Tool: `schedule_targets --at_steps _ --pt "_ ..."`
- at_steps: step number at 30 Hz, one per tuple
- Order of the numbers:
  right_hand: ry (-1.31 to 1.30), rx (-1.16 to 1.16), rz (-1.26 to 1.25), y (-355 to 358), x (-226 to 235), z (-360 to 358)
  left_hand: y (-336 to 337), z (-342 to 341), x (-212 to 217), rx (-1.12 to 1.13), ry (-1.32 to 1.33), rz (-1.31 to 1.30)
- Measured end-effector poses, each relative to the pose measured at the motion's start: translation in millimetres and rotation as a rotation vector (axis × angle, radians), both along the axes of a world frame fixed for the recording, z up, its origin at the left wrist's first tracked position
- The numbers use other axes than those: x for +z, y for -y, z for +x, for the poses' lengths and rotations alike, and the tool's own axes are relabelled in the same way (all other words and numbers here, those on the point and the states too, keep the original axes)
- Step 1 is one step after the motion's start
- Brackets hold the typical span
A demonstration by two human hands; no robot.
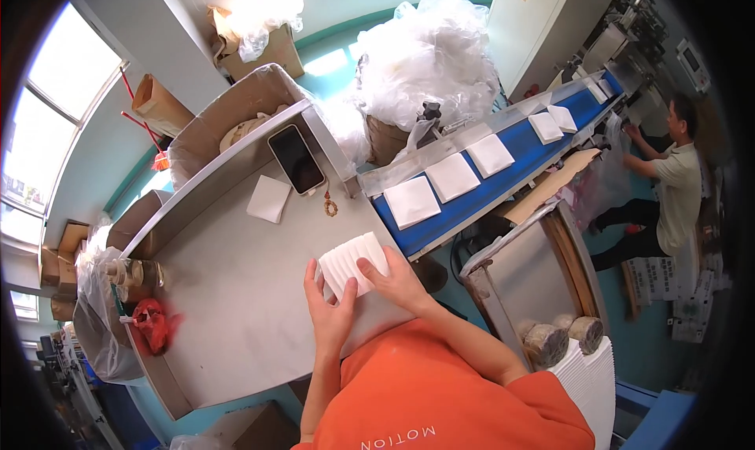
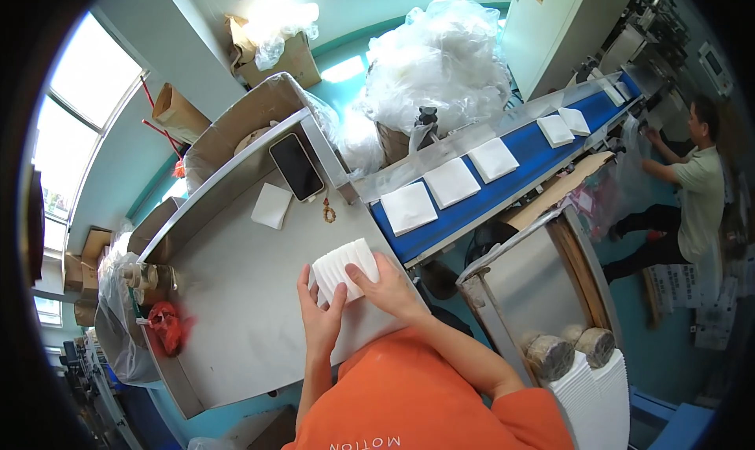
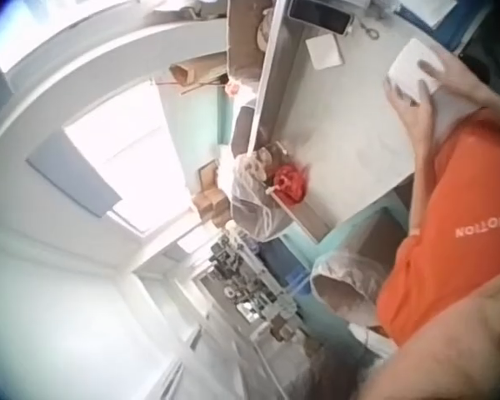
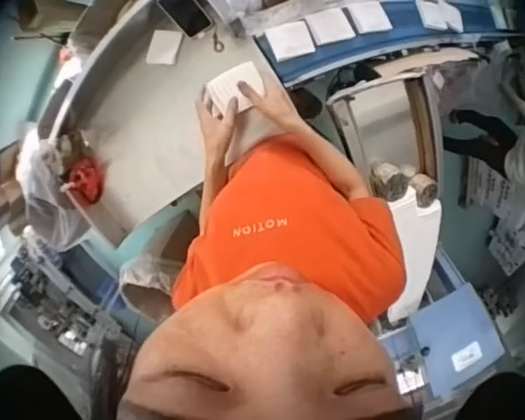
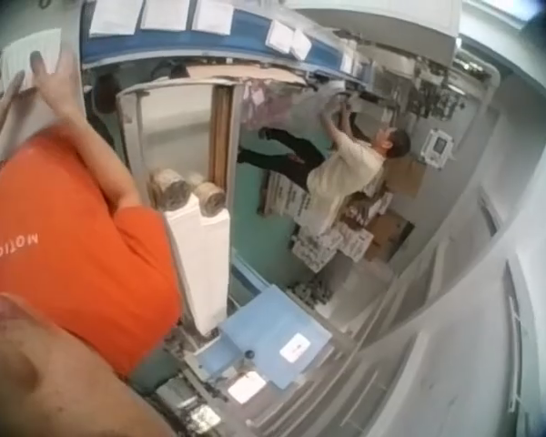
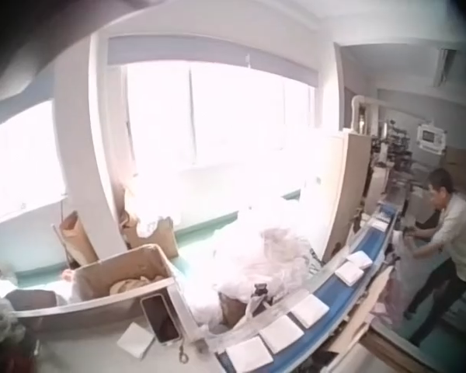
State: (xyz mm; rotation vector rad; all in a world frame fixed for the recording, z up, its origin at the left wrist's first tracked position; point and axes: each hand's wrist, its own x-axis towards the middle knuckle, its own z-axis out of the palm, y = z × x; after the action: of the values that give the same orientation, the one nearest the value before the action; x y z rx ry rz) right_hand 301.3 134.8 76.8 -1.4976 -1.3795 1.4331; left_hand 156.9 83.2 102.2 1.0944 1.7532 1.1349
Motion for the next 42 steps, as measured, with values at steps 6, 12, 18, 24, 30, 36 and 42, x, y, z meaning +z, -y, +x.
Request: schedule_targets --at_steps 6,12,18,24,30,36,42 --pt "-0.645 -0.072 -0.557 -3.1 -14.1 16.0 -6.6 6.3 -3.3 0.026 0.261 -0.051" --pt "-0.706 -0.234 -0.581 -7.1 -28.4 41.2 -6.0 1.8 -4.3 0.028 0.268 -0.073" --pt "0.01 0.093 0.059 -5.3 -4.3 15.9 -7.2 11.5 -3.4 -0.113 0.226 -0.059" --pt "-0.42 0.112 -0.463 -4.6 -9.5 20.0 -6.7 7.0 -11.7 -0.056 0.108 0.018" --pt "-0.423 -0.207 -0.389 -16.9 -22.4 46.2 -8.4 5.2 -5.8 -0.041 0.137 -0.038" --pt "-0.419 0.082 -0.314 -23.6 -7.8 48.1 -10.5 11.3 -5.2 -0.04 0.234 -0.044" --pt "-0.409 -0.154 -0.467 -27.0 -11.7 40.7 -11.9 10.9 -9.3 -0.029 0.193 -0.051"
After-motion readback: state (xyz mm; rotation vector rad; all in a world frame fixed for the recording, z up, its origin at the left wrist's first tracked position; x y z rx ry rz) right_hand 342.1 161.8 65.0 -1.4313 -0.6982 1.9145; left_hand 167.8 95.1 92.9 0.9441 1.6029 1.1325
